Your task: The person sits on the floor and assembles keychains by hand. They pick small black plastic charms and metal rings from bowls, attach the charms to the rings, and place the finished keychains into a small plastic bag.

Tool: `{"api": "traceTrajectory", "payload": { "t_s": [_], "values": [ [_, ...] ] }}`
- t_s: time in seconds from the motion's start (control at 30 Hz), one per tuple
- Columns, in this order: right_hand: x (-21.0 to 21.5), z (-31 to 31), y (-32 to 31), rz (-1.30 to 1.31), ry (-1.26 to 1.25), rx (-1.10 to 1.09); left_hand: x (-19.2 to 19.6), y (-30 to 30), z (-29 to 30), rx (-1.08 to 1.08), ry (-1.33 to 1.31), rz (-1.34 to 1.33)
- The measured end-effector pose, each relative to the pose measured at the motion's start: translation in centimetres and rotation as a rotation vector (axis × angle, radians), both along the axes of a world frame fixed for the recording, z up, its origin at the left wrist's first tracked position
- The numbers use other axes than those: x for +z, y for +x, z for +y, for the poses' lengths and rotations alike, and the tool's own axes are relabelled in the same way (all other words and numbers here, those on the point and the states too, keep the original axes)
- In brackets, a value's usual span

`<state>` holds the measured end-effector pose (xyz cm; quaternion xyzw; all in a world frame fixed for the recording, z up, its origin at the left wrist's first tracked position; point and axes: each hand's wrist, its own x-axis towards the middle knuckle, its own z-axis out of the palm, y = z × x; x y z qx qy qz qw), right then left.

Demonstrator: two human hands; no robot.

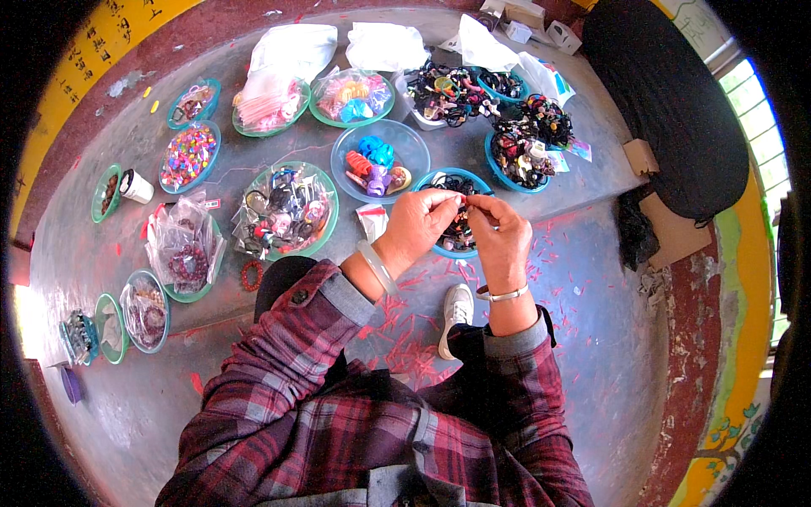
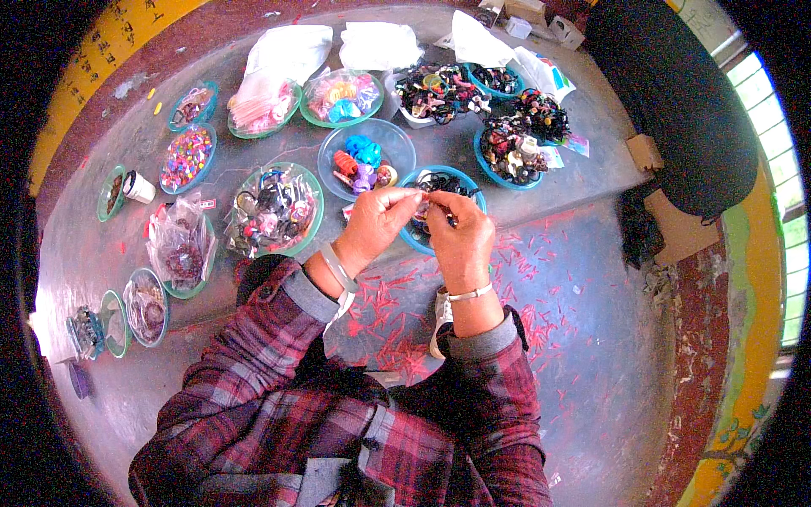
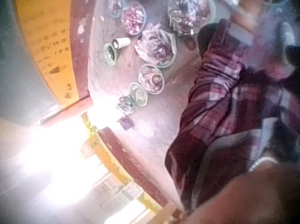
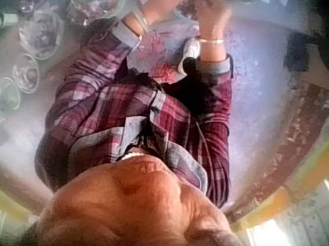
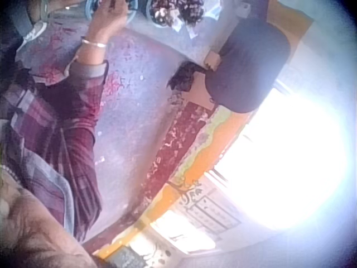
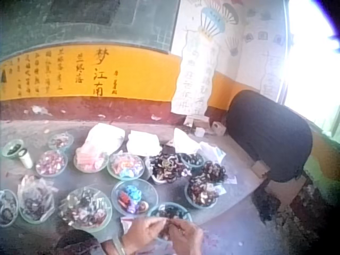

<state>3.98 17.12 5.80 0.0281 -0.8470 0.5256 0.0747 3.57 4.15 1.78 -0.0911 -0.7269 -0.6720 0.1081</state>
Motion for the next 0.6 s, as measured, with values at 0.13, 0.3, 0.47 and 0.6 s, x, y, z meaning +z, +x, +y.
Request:
{"api": "traceTrajectory", "payload": {
  "t_s": [0.13,0.3,0.47,0.6],
  "values": [
    [-1.1,0.3,-0.3,0.15,0.095,0.0,-0.5,-0.1,0.3,0.045,-0.114,0.097],
    [-1.4,0.5,-0.7,0.247,0.155,0.028,-1.2,-0.5,0.3,0.122,-0.384,0.431],
    [-0.5,0.2,-0.3,0.213,0.175,0.003,-0.9,-0.2,0.4,0.106,-0.457,0.485],
    [-0.8,0.2,-0.4,0.354,0.246,-0.013,-0.6,-0.1,0.5,0.084,-0.508,0.523]
  ]
}}
